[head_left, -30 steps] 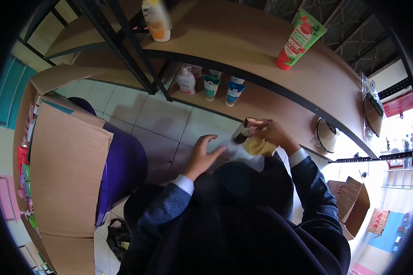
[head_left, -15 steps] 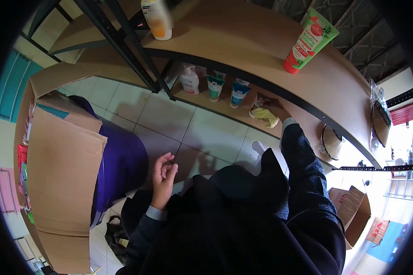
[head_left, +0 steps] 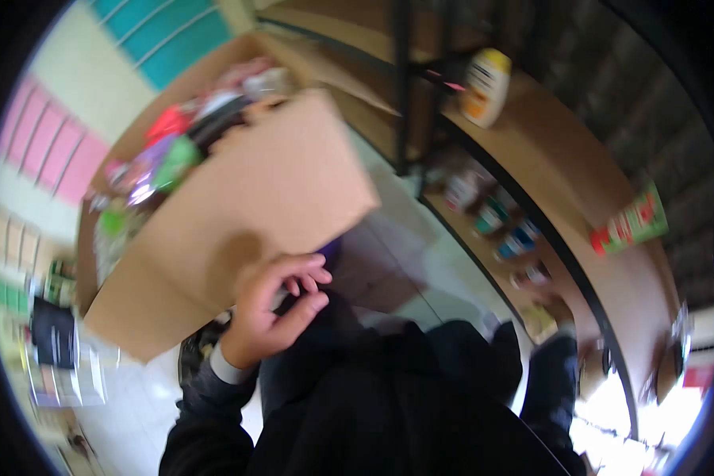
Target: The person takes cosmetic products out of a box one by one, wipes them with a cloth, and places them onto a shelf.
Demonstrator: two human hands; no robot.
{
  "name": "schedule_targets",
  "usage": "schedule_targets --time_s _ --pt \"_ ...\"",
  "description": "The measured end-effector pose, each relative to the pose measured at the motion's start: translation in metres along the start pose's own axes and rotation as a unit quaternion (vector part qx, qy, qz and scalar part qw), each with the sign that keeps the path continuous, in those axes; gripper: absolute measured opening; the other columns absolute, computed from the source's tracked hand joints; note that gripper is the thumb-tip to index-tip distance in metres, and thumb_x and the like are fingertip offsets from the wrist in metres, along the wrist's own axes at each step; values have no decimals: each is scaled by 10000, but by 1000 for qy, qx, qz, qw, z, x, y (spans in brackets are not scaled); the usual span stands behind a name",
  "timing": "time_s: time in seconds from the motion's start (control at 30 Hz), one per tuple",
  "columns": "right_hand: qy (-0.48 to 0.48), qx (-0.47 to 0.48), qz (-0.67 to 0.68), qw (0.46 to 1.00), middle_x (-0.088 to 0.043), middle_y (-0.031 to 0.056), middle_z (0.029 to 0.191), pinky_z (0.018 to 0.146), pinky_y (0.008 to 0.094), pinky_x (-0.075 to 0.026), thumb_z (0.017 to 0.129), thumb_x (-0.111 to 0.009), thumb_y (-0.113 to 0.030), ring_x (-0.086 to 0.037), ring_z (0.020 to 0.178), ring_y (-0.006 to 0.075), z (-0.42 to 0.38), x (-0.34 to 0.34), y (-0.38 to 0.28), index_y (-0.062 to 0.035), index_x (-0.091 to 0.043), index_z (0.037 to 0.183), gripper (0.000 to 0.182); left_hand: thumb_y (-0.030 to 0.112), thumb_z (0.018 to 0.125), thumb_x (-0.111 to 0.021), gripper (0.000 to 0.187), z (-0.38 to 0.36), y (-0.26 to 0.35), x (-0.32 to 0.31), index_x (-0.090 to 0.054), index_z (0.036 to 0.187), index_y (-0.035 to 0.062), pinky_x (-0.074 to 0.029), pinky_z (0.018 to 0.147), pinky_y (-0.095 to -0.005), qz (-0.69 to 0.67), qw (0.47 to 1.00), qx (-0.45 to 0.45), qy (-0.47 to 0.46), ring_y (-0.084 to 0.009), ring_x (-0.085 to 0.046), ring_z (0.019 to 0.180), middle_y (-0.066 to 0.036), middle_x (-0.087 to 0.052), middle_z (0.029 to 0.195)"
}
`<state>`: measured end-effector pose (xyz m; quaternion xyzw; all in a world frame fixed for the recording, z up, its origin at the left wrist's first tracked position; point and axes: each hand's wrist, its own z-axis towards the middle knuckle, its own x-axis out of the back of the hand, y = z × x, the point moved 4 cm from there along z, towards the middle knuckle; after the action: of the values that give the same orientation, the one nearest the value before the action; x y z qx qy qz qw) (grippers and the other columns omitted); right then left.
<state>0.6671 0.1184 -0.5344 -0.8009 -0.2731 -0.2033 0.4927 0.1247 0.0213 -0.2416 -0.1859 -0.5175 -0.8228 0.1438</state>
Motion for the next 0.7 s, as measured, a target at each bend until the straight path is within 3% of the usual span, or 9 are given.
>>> schedule_targets --time_s 0.07,0.17,0.23,0.33,0.4,0.43,0.53,0.63,0.7 --pt "-27 -102 -23 994 -610 121 997 813 320 -448 817 -653 -220 -574 898 194 -31 -2 -35 17 -573 1106 382 7 770 -625 267 0 33 62 -558 1027 31 -427 667 -263 175 974 -54 136 -151 -576 768 -84 -640 913" --pt "-14 44 64 997 -604 115 985 823 301 -442 817 -656 -189 -569 924 206 7 -18 -47 9 -598 1081 335 45 790 -610 201 20 60 149 -578 988 23 -446 674 -286 434 870 -59 228 -179 -600 796 -90 -630 869" --pt "50 140 82 985 -597 83 961 806 269 -437 824 -649 -185 -566 897 173 -10 -25 -104 5 -620 1048 296 74 792 -612 236 32 44 203 -571 1017 13 -462 672 -309 474 854 -11 216 -215 -609 789 -103 -622 856" --pt "1 166 187 968 -585 72 960 791 253 -431 833 -639 -178 -559 875 155 -41 -40 -207 -1 -620 1056 285 97 793 -625 208 40 -11 262 -618 991 34 -453 634 -328 457 874 41 162 -228 -597 716 -115 -637 845" --pt "-2 199 174 965 -581 73 980 791 247 -431 847 -626 -183 -555 881 143 -55 -47 -252 -1 -617 1050 273 146 789 -633 164 42 -48 266 -645 885 14 -457 617 -343 456 865 206 -24 -229 -600 674 -133 -628 758" --pt "-30 208 242 947 -582 71 982 784 248 -436 853 -620 -187 -554 881 137 -57 -52 -264 -5 -618 1051 269 146 789 -633 164 41 -57 264 -645 885 14 -457 617 -343 456 866 203 -21 -229 -600 674 -133 -628 758" --pt "-47 222 317 921 -591 72 979 758 249 -459 870 -604 -211 -567 870 131 -73 -60 -298 -4 -605 1060 281 169 788 -629 168 39 -63 261 -652 814 4 -454 618 -339 492 851 184 2 -226 -601 653 -146 -615 694" --pt "-86 234 440 863 -600 104 1015 768 271 -495 893 -561 -281 -605 867 160 -90 -66 -326 21 -566 1077 354 232 796 -628 190 38 -49 272 -661 836 50 -466 620 -373 479 863 130 94 -227 -624 667 -144 -629 741" --pt "-114 269 469 833 -598 105 1035 783 289 -496 908 -526 -308 -605 882 170 -99 -66 -346 22 -550 1102 384 225 805 -643 174 36 -6 280 -651 825 53 -439 549 -331 368 878 63 300 -158 -580 587 -84 -611 679"
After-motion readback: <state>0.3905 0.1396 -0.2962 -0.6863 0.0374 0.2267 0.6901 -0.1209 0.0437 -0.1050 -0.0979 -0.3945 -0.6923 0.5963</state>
